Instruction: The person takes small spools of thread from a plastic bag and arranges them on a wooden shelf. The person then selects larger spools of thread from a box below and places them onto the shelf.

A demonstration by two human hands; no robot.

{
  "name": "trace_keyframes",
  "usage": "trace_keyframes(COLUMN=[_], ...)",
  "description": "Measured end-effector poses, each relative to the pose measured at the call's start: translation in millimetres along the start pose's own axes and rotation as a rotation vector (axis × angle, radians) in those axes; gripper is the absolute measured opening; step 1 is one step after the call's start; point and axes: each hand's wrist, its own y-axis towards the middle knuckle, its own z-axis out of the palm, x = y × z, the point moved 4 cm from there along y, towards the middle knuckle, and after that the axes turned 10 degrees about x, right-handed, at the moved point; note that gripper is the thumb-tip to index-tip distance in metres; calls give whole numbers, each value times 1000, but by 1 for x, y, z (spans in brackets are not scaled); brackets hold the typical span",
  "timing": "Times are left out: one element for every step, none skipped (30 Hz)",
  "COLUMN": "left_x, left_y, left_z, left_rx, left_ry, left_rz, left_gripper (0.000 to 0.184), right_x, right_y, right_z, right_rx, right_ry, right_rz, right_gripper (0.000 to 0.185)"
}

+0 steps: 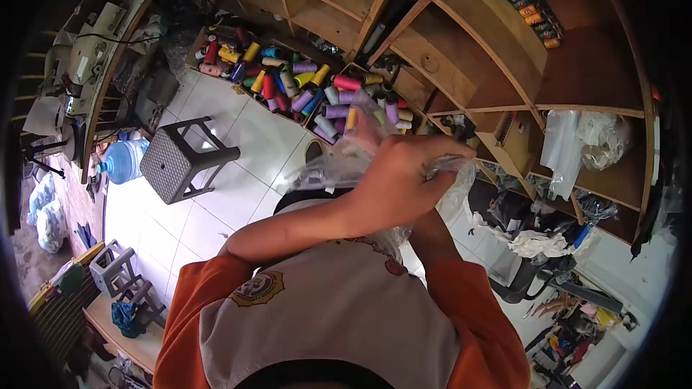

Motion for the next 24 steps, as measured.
trace_keyframes(left_x=[1, 2, 3, 4, 6, 7, 8, 9, 9, 11, 14, 17, 19, 20, 21, 23, 26, 30, 35, 40, 44, 47, 50, 51], left_y=[3, 3, 3, 4, 5, 6, 7, 8, 9, 10, 10, 11, 13, 15, 19, 22, 25, 28, 30, 32, 33, 35, 38, 40], left_z=[-2, -2, -1, -1, 1, 2, 4, 4, 5, 5, 6, 7, 7, 5, 4, 2, 2, 2, 2, 3, 6, 7, 6, 5], left_rx=[3, 8, 13, 17, 22, 29, 47, 65, 84, 70, 59, 51, 66, 84, 102, 88, 73, 86, 97, 104, 100, 95, 88, 70], left_ry=[6, 8, 7, 15, 20, 24, 28, 32, 36, 64, 90, 116, 137, 157, 180, 189, 200, 172, 148, 126, 143, 165, 190, 229], left_rz=[2, -1, -5, 0, 4, 10, -7, -22, -36, -31, -22, -7, -39, -59, -72, -80, -92, -110, -134, -165, -152, -140, -125, -68], left_gripper=[27, 27, 27, 27, 26, 26, 26, 26, 26, 26, 25, 25, 25, 25, 25, 26, 26, 26, 26, 26, 26, 26, 25, 23], right_x=[1, -1, -2, -3, -6, -9, -12, -15, -18, -23, -27, -31, -35, -39, -44, -47, -52, -53, -56, -62, -69, -74, -79, -72], right_y=[1, 0, -2, -6, -9, -16, -24, -33, -42, -49, -55, -62, -67, -72, -80, -86, -91, -96, -100, -105, -110, -118, -125, -136], right_z=[0, -1, -1, -2, -6, -6, -9, -11, -13, -14, -16, -17, -20, -25, -26, -28, -30, -31, -32, -32, -32, -37, -41, -48], right_rx=[7, 18, 35, 65, 104, 152, 190, 218, 233, 232, 224, 208, 186, 160, 128, 100, 73, 46, 26, 8, -5, -18, -10, 21], right_ry=[31, 75, 123, 187, 228, 276, 323, 371, 417, 458, 496, 531, 565, 593, 619, 654, 694, 735, 779, 826, 872, 927, 977, 1011], right_rz=[1, 5, 6, 6, 16, 17, 12, 8, 6, -1, -8, -16, -26, -41, -57, -71, -84, -98, -112, -130, -149, -171, -194, -187], right_gripper=[46, 47, 49, 50, 49, 47, 46, 45, 44, 43, 41, 40, 39, 38, 37, 36, 34, 33, 32, 31, 30, 29, 28, 27])
